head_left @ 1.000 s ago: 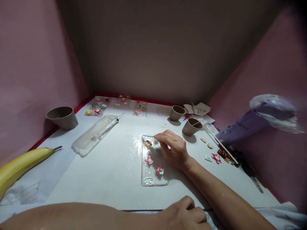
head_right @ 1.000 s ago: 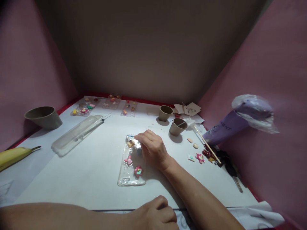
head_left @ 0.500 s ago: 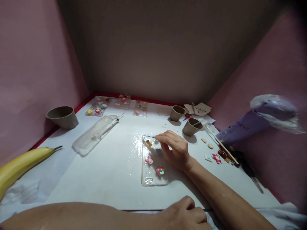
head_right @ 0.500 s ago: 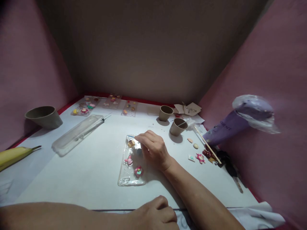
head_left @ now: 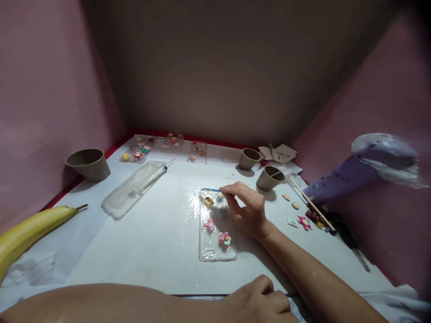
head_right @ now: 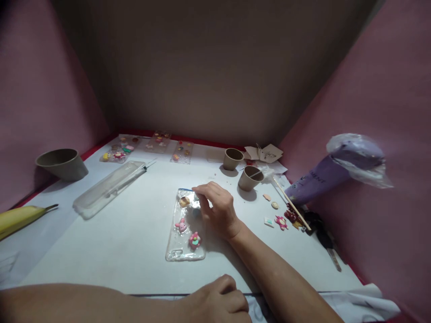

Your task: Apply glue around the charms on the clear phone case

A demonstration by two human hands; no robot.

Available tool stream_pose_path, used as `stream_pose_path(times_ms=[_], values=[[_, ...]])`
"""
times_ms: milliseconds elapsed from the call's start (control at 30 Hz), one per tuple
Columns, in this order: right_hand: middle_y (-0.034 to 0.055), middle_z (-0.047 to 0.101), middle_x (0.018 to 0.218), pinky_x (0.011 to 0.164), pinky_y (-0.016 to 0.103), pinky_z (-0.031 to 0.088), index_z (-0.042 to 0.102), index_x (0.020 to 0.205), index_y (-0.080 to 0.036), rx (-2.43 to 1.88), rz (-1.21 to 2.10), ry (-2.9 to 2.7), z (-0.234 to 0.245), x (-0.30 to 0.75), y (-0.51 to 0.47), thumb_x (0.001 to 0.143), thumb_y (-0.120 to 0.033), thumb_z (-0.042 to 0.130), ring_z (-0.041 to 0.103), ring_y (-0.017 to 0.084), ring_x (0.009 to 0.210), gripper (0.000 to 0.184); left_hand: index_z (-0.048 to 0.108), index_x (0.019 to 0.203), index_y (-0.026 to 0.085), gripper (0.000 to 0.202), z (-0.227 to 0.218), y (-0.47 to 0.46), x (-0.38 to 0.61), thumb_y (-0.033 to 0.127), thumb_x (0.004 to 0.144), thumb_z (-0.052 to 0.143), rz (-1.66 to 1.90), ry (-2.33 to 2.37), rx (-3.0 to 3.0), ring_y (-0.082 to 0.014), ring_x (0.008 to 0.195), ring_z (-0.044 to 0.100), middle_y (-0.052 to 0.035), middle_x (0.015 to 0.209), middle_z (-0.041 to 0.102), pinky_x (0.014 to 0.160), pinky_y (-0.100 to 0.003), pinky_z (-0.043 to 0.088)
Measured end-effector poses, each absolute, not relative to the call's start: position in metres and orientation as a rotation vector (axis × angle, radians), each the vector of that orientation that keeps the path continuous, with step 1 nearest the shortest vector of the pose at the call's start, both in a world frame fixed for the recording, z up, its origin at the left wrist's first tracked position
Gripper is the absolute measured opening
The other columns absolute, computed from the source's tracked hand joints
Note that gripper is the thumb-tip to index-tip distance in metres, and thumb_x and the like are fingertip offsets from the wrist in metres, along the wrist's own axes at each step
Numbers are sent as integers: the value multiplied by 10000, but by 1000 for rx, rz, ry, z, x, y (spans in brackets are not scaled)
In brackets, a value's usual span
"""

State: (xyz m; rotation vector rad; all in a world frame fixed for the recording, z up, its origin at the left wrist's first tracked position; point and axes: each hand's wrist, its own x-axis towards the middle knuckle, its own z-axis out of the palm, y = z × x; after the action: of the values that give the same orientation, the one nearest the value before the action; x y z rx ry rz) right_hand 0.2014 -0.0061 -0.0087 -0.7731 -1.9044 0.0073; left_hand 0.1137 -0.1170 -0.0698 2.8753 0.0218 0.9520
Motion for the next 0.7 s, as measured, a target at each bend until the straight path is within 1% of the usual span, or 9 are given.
stream_pose_path(times_ms=[133,300,433,533,700], values=[[49,687,786,643,328,524,656,928,-170,-819,48,-1866,-7,201,-6,812,-33,562,621,154,716,203,495,719,151,226,-70,-117,114,214,818,689,977,26,2874,-110,635,414,52,643,503,664,-301,354],[51,697,805,651,333,527,660,936,-171,-854,66,-1872,-9,202,-6,810,-39,569,625,157,724,204,491,717,154,259,-70,-117,114,247,798,718,1002,40,2874,-109,615,396,50,633,497,647,-295,355],[49,697,801,656,342,530,661,938,-174,-861,70,-1893,-9,202,-5,814,-47,565,627,161,727,202,492,703,154,285,-70,-117,115,245,759,756,1049,36,2884,-109,615,387,55,617,488,643,-294,357],[54,698,798,650,339,530,663,936,-167,-859,72,-1887,-8,201,-5,814,-45,567,627,160,722,197,489,695,158,318,-70,-117,115,273,732,783,1054,32,2868,-106,598,370,59,605,476,630,-290,353],[58,698,799,642,327,529,666,927,-161,-850,61,-1858,-8,201,-6,805,-38,579,628,155,719,194,489,703,157,300,-71,-117,114,257,750,768,1054,37,2861,-107,603,365,58,613,476,644,-290,355]])
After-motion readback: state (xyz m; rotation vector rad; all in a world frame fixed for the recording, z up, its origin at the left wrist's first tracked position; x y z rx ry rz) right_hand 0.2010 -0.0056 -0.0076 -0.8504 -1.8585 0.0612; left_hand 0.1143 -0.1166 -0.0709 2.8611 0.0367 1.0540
